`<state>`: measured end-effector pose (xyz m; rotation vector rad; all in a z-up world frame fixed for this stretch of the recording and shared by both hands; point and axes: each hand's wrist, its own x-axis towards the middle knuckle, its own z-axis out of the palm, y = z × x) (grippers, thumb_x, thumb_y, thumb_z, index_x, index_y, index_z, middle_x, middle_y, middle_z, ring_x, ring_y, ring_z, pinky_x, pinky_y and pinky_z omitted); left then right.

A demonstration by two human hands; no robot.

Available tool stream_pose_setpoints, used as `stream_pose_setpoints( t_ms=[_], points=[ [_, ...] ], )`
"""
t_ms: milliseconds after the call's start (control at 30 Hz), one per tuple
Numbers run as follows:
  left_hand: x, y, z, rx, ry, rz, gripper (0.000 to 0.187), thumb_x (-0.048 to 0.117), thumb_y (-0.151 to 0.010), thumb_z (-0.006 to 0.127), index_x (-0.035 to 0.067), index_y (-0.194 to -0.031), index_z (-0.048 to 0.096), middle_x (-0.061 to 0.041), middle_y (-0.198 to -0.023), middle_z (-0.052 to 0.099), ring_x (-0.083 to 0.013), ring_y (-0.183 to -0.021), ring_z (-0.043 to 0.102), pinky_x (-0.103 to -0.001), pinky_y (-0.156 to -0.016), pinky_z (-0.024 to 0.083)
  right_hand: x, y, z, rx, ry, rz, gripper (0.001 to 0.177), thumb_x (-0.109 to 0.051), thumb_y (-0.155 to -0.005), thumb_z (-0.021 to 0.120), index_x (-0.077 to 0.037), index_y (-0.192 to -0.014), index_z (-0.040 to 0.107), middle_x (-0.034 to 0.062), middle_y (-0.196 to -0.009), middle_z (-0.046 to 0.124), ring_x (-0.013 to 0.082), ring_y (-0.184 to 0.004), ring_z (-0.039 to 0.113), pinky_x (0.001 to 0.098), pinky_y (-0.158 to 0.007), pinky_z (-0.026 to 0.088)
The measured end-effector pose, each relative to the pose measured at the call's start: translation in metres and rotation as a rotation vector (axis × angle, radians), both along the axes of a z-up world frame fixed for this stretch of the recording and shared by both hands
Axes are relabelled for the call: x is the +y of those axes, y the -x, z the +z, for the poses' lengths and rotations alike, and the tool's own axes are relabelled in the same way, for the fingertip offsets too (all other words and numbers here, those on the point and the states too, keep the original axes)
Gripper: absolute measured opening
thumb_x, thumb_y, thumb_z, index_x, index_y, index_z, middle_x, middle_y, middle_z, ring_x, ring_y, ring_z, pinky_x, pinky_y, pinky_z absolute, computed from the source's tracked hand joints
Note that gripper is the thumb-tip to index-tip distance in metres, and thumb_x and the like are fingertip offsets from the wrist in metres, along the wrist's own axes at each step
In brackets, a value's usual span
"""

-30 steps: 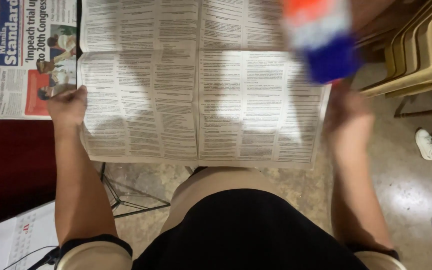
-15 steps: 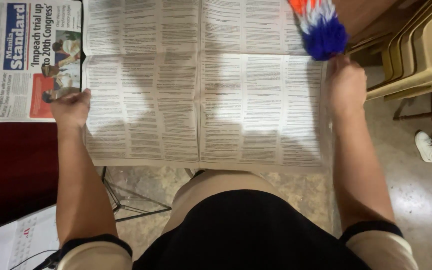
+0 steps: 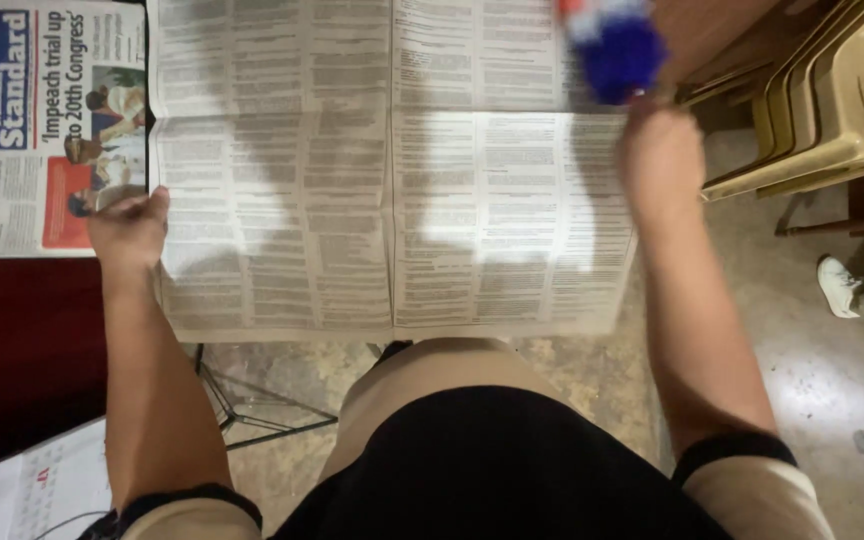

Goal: Dusting a stack of newspapers using a handheld feather duster.

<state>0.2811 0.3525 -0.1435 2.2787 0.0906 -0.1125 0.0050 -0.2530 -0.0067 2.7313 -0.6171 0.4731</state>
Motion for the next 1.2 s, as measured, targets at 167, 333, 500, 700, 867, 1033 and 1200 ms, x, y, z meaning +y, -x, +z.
stream_pose_setpoints(
  t_ms=[167, 333, 500, 700, 867, 1033, 1200],
  points=[
    [0.003, 0.001, -0.012, -0.096, 0.028, 0.007, 0.029, 0.027, -0.102, 0.084, 0.0, -0.108, 0.076, -0.009, -0.09, 0.074, -0.0141, -0.071, 0.065, -0.024, -0.066, 0.056, 0.123, -0.015, 0.005, -0.001, -0.449, 0.416, 0.013, -0.005, -0.104, 0.061, 0.005, -0.103, 0.068, 0.0155, -0.081, 0.071, 0.02, -0.059, 0.065, 0.0253, -0.047, 0.057],
    [0.006, 0.003, -0.023, -0.153, 0.117, 0.058, 0.015, 0.018, -0.1, 0.083, 0.004, -0.101, 0.077, -0.006, -0.096, 0.076, -0.0139, -0.077, 0.068, -0.023, -0.072, 0.058, 0.149, -0.016, 0.018, -0.04, -0.844, 0.236, 0.015, -0.017, -0.099, 0.06, -0.005, -0.101, 0.068, 0.0182, -0.085, 0.071, 0.0365, -0.069, 0.065, 0.044, -0.064, 0.052],
    [0.012, -0.002, -0.032, -0.119, 0.218, 0.044, 0.014, 0.016, -0.098, 0.085, 0.004, -0.098, 0.077, -0.004, -0.087, 0.073, -0.0114, -0.071, 0.062, -0.023, -0.069, 0.054, 0.143, -0.016, 0.016, -0.083, -0.931, 0.213, 0.014, -0.013, -0.1, 0.065, -0.003, -0.103, 0.073, 0.0118, -0.067, 0.065, 0.0235, -0.051, 0.055, 0.0358, -0.053, 0.046],
    [0.013, 0.005, -0.012, -0.104, 0.228, -0.005, 0.024, 0.038, -0.097, 0.085, 0.015, -0.095, 0.081, -0.013, -0.079, 0.072, -0.0176, -0.08, 0.069, -0.031, -0.069, 0.052, 0.142, -0.017, -0.011, -0.124, -0.902, -0.036, 0.014, -0.029, -0.102, 0.066, -0.02, -0.105, 0.076, 0.0198, -0.076, 0.07, 0.0443, -0.086, 0.07, 0.0553, -0.073, 0.054],
    [0.009, 0.001, -0.011, -0.081, 0.206, 0.026, 0.023, 0.04, -0.091, 0.087, 0.017, -0.094, 0.081, -0.013, -0.078, 0.072, -0.021, -0.081, 0.072, -0.031, -0.071, 0.054, 0.145, -0.022, -0.011, -0.124, -0.895, -0.122, 0.017, -0.035, -0.103, 0.064, -0.023, -0.104, 0.076, 0.0194, -0.072, 0.069, 0.0441, -0.085, 0.071, 0.055, -0.075, 0.053],
    [-0.002, 0.004, 0.006, -0.03, 0.249, 0.095, 0.028, 0.042, -0.086, 0.089, 0.016, -0.092, 0.081, -0.012, -0.08, 0.074, -0.0186, -0.082, 0.072, -0.029, -0.072, 0.054, 0.153, -0.023, 0.005, -0.102, -0.94, -0.163, 0.019, -0.038, -0.103, 0.063, -0.023, -0.104, 0.075, 0.0183, -0.073, 0.07, 0.0437, -0.088, 0.071, 0.0543, -0.078, 0.054],
    [-0.009, 0.006, 0.025, 0.013, 0.331, 0.092, 0.029, 0.039, -0.084, 0.089, 0.014, -0.093, 0.081, -0.011, -0.08, 0.074, -0.0166, -0.084, 0.071, -0.031, -0.074, 0.054, 0.152, -0.019, 0.01, -0.13, -1.023, -0.138, 0.023, -0.032, -0.103, 0.062, -0.012, -0.108, 0.072, 0.0267, -0.086, 0.071, 0.0494, -0.098, 0.068, 0.058, -0.085, 0.051]
  ],
)
